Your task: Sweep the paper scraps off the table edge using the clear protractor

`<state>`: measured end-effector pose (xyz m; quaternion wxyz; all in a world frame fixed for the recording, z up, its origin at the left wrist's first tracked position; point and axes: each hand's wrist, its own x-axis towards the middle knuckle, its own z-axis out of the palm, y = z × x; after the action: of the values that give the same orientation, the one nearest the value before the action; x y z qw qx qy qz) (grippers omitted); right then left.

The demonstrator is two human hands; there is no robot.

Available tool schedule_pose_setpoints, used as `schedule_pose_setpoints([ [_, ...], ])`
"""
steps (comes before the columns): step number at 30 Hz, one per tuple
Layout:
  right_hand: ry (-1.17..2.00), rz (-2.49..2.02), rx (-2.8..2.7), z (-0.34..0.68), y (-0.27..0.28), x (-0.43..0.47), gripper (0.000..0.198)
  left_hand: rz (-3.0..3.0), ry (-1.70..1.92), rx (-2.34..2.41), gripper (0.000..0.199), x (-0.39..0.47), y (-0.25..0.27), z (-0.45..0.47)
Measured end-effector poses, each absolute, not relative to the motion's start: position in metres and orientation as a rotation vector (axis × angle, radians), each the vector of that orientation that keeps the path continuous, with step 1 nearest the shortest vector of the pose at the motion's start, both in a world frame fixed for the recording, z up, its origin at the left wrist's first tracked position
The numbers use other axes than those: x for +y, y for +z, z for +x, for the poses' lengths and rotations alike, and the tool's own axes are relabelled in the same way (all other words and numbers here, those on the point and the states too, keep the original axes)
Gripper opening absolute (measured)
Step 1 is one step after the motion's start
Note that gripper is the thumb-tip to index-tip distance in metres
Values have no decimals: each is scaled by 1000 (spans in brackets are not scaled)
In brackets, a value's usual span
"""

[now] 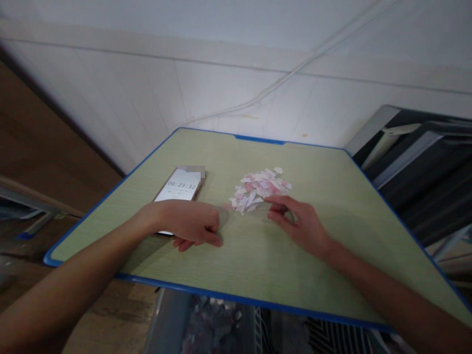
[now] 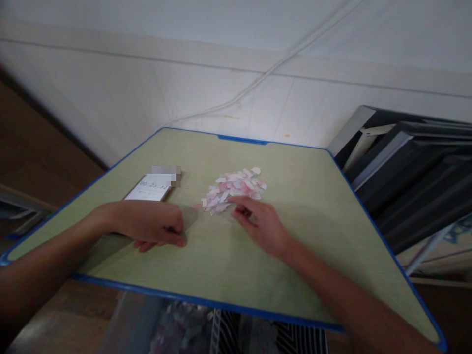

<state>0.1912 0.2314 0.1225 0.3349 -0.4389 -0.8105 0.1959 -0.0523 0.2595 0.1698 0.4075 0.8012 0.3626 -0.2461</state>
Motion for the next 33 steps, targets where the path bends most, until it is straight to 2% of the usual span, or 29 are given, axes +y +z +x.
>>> schedule_pose_setpoints([
  [4, 191, -1252, -1840, 218, 123, 262, 17, 2034, -637, 926, 44, 259, 170, -52],
  [7, 86, -1286, -1781, 230, 120, 273, 16, 2046, -638, 926, 45, 259, 170, -52],
  [13, 16, -1081, -2074, 227, 115, 273, 16, 2066, -652, 936, 46, 259, 169, -52],
  [19, -55, -1093, -1922, 224, 118, 269, 15, 2045, -636, 918, 45, 260, 168, -53],
  [26, -25, -807, -2309, 215, 119, 258, 21, 2032, -657, 935, 44, 259, 171, -52],
  [33, 9, -967, -2302, 215, 116, 260, 24, 2019, -661, 936, 46, 260, 171, -52],
])
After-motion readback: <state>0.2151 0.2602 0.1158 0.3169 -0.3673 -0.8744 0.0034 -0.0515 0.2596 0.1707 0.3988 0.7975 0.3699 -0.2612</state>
